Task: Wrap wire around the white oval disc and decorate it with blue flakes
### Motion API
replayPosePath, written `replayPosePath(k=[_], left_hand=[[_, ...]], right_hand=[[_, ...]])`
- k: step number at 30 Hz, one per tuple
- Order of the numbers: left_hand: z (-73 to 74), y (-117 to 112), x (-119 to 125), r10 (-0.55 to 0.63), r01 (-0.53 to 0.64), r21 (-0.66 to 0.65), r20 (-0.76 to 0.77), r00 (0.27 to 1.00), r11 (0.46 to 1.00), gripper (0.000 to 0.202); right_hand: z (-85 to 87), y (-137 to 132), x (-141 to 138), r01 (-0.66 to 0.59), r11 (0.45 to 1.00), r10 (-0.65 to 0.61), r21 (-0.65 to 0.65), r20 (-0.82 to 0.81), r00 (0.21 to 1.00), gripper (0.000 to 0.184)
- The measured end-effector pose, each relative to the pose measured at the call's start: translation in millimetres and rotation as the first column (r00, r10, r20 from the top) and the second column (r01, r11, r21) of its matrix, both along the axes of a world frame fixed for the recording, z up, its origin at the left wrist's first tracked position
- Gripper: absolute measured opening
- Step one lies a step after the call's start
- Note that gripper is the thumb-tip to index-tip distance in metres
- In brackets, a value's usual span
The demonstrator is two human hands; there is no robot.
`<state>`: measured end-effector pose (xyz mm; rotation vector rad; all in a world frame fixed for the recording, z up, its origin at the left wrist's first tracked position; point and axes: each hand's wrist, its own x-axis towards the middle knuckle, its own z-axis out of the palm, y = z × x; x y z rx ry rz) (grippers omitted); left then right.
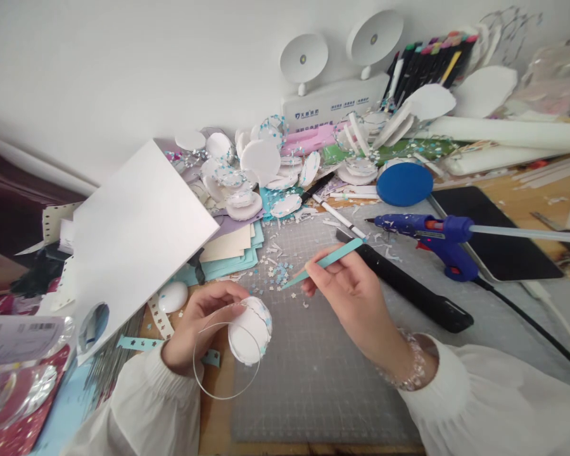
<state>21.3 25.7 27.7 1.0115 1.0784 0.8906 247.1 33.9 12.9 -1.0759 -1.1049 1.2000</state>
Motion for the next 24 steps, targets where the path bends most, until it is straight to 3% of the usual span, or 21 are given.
replayPosePath(k=[3, 7, 16, 24], left_hand=[[0.1, -1, 0, 0.026, -0.026, -0.002, -0.028, 0.999, 1.000, 0.021], [0.1, -1, 0, 0.042, -0.042, 0.000, -0.025, 0.999, 0.999, 0.021], [0.7, 1, 2, 0.033, -0.026, 0.074, -0.101, 0.994, 0.997, 0.020], [-2.0, 4, 1, 0.002, 0.054, 0.268, -0.207, 0.978, 0.962, 0.018]], right_hand=[[1.1, 4, 2, 0.095, 0.992, -0.104, 0.079, 0.113, 0.988, 0.009], [2.0, 5, 2, 0.106, 0.982, -0.140, 0.159, 0.223, 0.965, 0.013], [0.9, 6, 8, -0.060, 0.945, -0.096, 0.321, 0.449, 0.888, 0.002], [2.6, 6, 11, -0.204, 0.884, -0.111, 0.420, 0.614, 0.782, 0.008]])
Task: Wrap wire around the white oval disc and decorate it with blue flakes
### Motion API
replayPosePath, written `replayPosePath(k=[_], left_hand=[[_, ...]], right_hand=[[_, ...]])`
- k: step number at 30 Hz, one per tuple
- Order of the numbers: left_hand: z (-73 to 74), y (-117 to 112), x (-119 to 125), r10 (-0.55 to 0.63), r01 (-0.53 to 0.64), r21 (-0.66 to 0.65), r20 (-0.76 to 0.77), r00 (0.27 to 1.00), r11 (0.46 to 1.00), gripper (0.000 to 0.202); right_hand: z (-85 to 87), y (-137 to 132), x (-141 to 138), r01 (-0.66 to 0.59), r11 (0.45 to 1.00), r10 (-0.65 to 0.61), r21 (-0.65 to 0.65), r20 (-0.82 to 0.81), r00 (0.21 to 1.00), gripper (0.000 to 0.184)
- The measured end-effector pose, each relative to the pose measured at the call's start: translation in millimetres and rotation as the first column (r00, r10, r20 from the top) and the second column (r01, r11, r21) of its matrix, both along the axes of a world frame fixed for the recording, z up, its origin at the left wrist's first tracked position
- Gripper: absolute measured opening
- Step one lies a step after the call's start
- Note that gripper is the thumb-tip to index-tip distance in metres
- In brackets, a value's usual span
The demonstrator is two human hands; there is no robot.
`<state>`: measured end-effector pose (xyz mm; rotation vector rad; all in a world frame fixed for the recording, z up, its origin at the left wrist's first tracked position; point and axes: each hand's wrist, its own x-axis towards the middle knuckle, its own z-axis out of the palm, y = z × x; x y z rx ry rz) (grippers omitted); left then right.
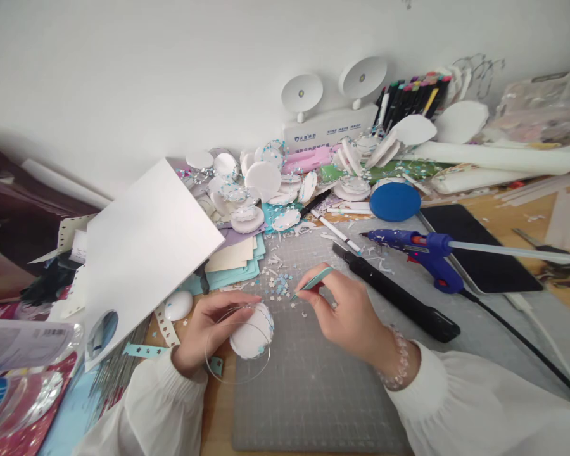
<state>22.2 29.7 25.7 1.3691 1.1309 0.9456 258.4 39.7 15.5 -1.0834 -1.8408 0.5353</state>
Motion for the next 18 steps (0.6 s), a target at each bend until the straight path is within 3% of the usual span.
replayPosePath(k=[12, 18], left_hand=[[-4.0, 2.0, -1.0, -0.087, 0.106, 0.133, -0.145, 0.986, 0.985, 0.020], [-4.5, 1.4, 0.7, -0.164, 0.251, 0.330, -0.268, 0.949, 0.910, 0.019]], right_hand=[[-1.9, 0.3, 1.4, -0.038, 0.999, 0.036, 0.035, 0.077, 0.996, 0.010], [-7.4, 1.4, -1.8, -0.089, 0.996, 0.089, -0.002, 0.091, 0.992, 0.012]])
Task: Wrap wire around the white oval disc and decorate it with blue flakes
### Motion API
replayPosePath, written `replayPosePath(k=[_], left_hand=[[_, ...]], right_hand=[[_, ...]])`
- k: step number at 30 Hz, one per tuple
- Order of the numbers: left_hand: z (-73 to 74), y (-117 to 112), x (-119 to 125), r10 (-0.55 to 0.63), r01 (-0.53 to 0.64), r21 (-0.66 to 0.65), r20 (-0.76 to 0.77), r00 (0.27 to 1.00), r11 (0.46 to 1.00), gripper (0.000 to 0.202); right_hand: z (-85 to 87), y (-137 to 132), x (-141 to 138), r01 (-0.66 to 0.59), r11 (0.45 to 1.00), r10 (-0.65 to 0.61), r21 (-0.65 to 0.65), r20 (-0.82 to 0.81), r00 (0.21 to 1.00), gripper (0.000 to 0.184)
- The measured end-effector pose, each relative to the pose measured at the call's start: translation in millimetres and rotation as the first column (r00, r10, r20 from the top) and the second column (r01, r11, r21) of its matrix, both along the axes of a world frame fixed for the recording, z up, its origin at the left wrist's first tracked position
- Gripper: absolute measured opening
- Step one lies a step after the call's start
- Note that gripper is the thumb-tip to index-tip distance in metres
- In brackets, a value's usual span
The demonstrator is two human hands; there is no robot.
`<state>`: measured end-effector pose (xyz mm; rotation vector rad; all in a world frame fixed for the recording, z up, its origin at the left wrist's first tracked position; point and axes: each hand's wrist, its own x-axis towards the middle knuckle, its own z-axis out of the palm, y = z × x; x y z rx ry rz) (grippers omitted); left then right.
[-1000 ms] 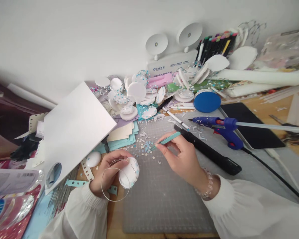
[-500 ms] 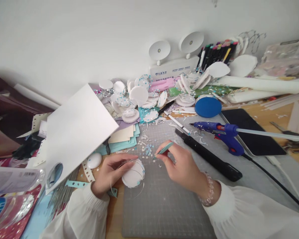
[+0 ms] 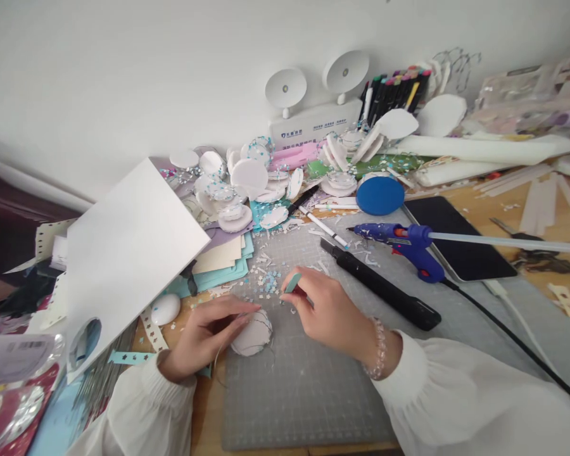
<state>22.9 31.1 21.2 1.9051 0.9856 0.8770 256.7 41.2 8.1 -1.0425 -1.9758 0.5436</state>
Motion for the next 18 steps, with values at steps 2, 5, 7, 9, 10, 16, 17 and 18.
replayPosePath(k=[2, 5, 7, 9, 10, 16, 17, 18], left_hand=[[-1.1, -1.0, -0.1, -0.047, 0.049, 0.046, -0.055, 0.997, 0.998, 0.020], [-2.4, -1.5, -1.5, -0.117, 0.128, 0.105, -0.100, 0.988, 0.986, 0.024], [-2.5, -0.9, -2.6, -0.168, 0.183, 0.147, -0.112, 0.979, 0.972, 0.026], [-2.1, -0.1, -3.2, -0.206, 0.225, 0.174, -0.124, 0.971, 0.959, 0.027], [-2.0, 0.2, -3.4, -0.216, 0.236, 0.180, -0.127, 0.968, 0.955, 0.028], [-7.0, 0.3, -4.4, -0.150, 0.162, 0.182, -0.077, 0.986, 0.970, 0.030], [-8.3, 0.2, -4.3, -0.128, 0.138, 0.175, -0.067, 0.990, 0.975, 0.030], [-9.2, 0.1, -4.2, -0.104, 0.112, 0.165, -0.054, 0.993, 0.980, 0.030]], right_hand=[[-0.4, 0.8, -0.8, 0.014, 1.000, -0.014, -0.007, -0.012, 1.000, 0.011], [1.3, 0.3, -1.3, 0.048, 0.999, -0.048, 0.011, -0.052, 0.998, 0.011], [2.6, -1.0, -1.5, 0.070, 0.997, -0.068, 0.018, -0.091, 0.994, 0.011], [3.2, -2.5, -1.5, 0.092, 0.996, -0.091, 0.000, -0.152, 0.984, 0.009], [3.1, -3.2, -1.5, 0.104, 0.994, -0.105, -0.018, -0.189, 0.976, 0.008], [4.1, -3.6, -2.6, 0.118, 0.978, -0.176, -0.169, -0.387, 0.905, 0.006], [4.8, -3.5, -3.1, 0.107, 0.973, -0.184, -0.203, -0.413, 0.892, 0.006], [5.6, -3.4, -3.7, 0.092, 0.968, -0.190, -0.234, -0.440, 0.877, 0.006]])
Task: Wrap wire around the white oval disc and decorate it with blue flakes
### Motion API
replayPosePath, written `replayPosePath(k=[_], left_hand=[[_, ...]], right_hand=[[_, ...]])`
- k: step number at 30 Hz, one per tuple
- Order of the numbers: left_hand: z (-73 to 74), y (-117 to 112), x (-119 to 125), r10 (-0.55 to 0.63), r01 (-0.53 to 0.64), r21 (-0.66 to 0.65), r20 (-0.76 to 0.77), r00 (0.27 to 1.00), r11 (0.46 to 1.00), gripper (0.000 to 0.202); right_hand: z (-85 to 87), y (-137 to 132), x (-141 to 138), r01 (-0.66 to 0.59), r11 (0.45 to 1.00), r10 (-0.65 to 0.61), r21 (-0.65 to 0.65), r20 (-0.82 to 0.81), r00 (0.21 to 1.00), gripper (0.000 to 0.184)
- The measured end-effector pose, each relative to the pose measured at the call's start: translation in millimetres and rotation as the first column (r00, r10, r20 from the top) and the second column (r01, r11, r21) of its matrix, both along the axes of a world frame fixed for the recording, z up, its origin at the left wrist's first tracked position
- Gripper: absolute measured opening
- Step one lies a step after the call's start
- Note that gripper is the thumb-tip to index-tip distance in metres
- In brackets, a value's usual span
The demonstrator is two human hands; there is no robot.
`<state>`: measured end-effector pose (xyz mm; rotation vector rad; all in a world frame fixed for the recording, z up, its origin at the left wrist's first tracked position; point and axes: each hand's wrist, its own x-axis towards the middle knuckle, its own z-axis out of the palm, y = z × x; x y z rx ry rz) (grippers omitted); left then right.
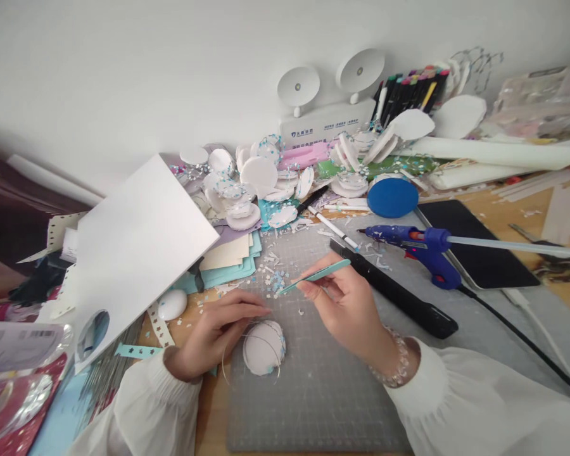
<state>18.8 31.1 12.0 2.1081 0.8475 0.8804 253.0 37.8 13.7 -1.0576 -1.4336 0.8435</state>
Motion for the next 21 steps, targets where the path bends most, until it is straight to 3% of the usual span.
replayPosePath(k=[7, 13, 21], left_hand=[[2.0, -1, 5, 0.216, -0.195, -0.162, 0.121, 0.969, 0.967, 0.014], [5.2, -3, 7, 0.176, -0.104, -0.284, 0.243, 0.954, 0.953, 0.017], [5.5, -6, 11, 0.191, -0.107, -0.302, 0.266, 0.945, 0.947, 0.010]], right_hand=[[2.4, -4, -5, -0.113, 0.989, 0.098, -0.099, -0.148, 0.984, 0.005], [5.7, -11, -9, -0.140, 0.985, 0.122, -0.100, -0.170, 0.978, 0.007], [2.8, -14, -14, -0.143, 0.984, 0.124, -0.105, -0.172, 0.977, 0.007]])
